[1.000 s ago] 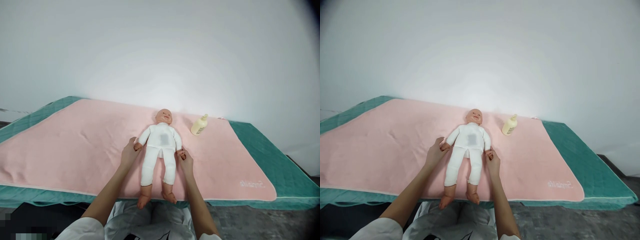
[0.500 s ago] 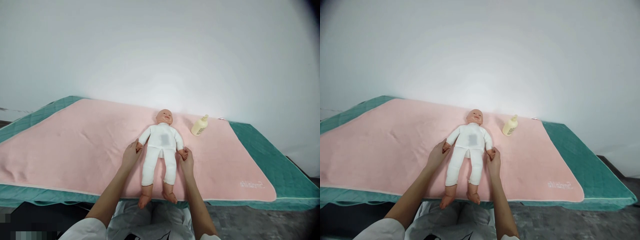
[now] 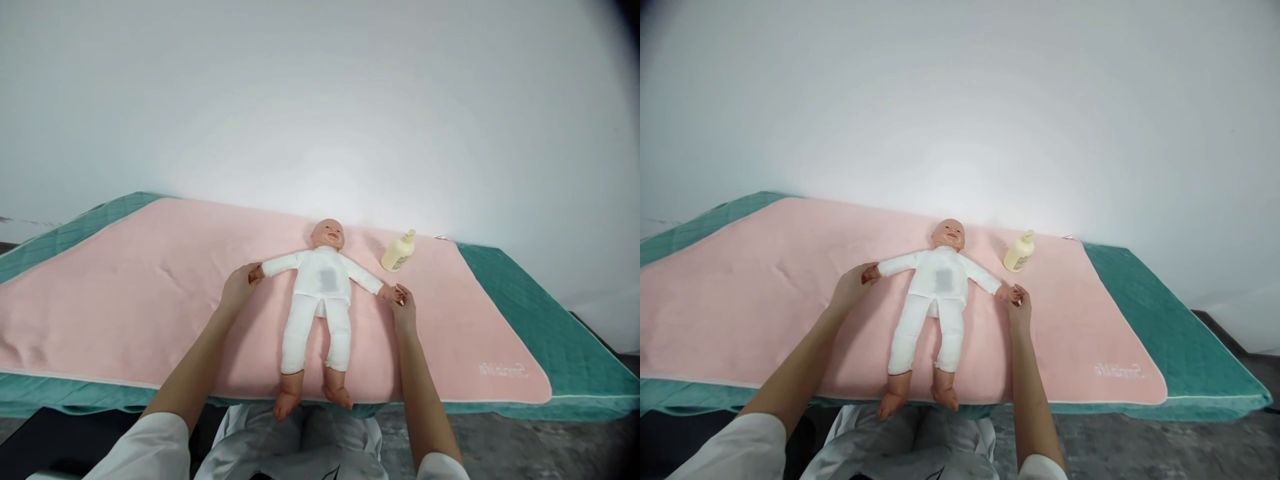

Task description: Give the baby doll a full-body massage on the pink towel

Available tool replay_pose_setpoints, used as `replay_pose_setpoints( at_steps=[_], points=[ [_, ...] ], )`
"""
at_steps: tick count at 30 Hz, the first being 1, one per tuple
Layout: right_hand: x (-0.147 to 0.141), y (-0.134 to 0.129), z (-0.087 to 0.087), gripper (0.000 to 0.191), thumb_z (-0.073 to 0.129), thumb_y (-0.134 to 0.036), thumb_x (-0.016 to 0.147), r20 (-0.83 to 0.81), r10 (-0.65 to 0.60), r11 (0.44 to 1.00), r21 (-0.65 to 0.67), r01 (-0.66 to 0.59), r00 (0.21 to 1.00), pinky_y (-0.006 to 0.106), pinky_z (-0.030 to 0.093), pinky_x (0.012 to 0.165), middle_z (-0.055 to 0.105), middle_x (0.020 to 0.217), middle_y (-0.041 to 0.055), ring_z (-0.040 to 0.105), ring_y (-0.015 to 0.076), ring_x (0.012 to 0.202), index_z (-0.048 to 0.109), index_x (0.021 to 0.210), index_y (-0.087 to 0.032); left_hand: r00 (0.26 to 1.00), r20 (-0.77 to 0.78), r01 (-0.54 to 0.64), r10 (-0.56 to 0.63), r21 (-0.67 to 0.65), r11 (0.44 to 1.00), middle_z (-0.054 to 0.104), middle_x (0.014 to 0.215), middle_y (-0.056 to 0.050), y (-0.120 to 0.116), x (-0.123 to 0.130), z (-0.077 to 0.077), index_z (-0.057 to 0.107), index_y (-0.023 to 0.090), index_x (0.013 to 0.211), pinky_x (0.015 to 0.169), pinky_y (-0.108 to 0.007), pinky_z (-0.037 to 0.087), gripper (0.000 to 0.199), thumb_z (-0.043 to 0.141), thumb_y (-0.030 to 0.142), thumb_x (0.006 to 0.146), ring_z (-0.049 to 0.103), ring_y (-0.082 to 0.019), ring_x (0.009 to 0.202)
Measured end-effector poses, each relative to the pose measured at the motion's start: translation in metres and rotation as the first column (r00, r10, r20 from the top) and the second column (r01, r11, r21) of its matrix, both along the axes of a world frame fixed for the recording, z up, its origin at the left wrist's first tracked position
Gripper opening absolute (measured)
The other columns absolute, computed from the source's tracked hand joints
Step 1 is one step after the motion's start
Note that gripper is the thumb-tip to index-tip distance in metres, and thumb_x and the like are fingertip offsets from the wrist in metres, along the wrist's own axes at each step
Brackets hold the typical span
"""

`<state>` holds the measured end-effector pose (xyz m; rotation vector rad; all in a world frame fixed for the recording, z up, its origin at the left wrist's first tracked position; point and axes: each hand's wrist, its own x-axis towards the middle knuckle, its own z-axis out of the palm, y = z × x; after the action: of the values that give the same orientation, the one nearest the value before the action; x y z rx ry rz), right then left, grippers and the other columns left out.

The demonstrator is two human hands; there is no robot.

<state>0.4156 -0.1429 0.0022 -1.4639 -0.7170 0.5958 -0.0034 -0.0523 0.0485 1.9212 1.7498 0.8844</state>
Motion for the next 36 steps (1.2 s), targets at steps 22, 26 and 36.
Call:
replay_pose_setpoints(
  at_steps=[22,26,36],
  points=[
    [0.034,0.054,-0.013,0.052,0.078,-0.039,0.059,-0.286,0.013,0.996,0.088,0.013,0.958,0.037,0.057,0.086,0.064,0.096,0.0049,0.066,0.019,0.09,0.056,0.101,-0.018,0.737,0.644,-0.102,0.203,-0.192,0.976,0.069,0.106,-0.012,0.077,-0.035,-0.026,0.066,0.016,0.109,0.083,-0.037,0.055,0.061,0.083,0.028,0.052,0.066,-0.025,0.095],
    [0.029,0.067,-0.012,0.038,0.071,-0.037,0.067,-0.39,-0.06,0.991,0.085,0.101,0.919,0.037,0.059,0.078,0.066,0.089,0.0059,0.067,0.0202,0.087,0.055,0.095,-0.018,0.536,0.813,-0.085,0.226,-0.214,0.973,0.07,0.091,-0.009,0.078,-0.021,-0.032,0.068,0.013,0.091,0.085,-0.036,0.055,0.034,0.079,0.029,0.063,0.067,-0.021,0.088],
    [0.033,0.072,-0.017,0.037,0.075,-0.03,0.063,-0.459,-0.057,0.987,0.105,0.118,0.886,0.035,0.059,0.076,0.068,0.088,0.0063,0.068,0.0183,0.081,0.058,0.093,-0.017,0.351,0.87,-0.254,0.346,-0.268,0.93,0.066,0.086,-0.008,0.083,0.001,-0.038,0.062,0.013,0.092,0.083,-0.035,0.058,0.016,0.066,0.02,0.079,0.068,-0.014,0.077]
  ],
)
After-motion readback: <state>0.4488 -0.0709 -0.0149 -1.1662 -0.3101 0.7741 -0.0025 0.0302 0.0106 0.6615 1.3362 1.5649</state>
